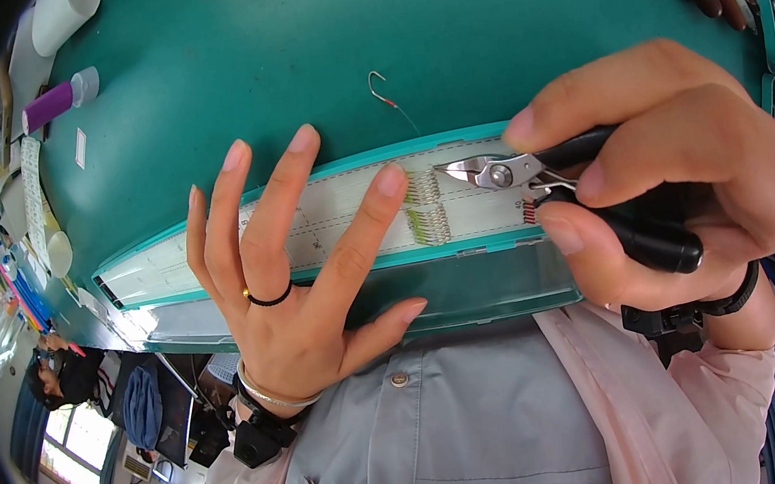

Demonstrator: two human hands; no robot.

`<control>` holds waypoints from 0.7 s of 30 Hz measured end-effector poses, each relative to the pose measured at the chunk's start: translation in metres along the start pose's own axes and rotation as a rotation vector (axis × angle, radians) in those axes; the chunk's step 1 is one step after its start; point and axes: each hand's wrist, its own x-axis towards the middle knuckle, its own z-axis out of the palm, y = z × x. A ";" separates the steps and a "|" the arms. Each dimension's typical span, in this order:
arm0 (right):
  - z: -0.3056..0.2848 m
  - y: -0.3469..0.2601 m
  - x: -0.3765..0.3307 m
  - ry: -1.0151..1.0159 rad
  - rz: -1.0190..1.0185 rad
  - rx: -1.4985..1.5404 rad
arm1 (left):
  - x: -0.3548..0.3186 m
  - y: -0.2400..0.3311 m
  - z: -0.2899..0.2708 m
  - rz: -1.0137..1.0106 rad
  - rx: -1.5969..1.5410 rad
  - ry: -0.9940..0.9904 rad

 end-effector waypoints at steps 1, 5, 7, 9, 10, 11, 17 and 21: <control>0.001 0.003 0.000 -0.002 -0.015 0.025 | 0.000 0.000 0.000 0.002 0.001 -0.002; 0.000 0.005 0.004 -0.011 -0.039 0.043 | 0.000 0.001 -0.001 0.002 0.000 0.002; -0.001 0.004 0.006 -0.015 -0.046 0.032 | -0.001 0.002 -0.005 0.001 0.014 -0.022; 0.000 0.004 0.006 -0.018 -0.051 0.018 | -0.002 0.001 -0.003 0.006 0.009 -0.004; 0.001 0.003 0.004 0.000 -0.021 0.042 | -0.002 0.001 -0.001 0.011 0.004 0.015; 0.001 0.003 0.004 0.018 0.008 0.066 | -0.002 0.001 -0.001 0.012 0.007 0.015; 0.000 0.005 0.002 0.019 -0.017 0.062 | -0.001 0.001 0.000 0.019 0.013 0.041; -0.005 0.008 0.003 0.076 0.013 0.146 | 0.007 0.003 -0.016 -0.011 -0.183 0.042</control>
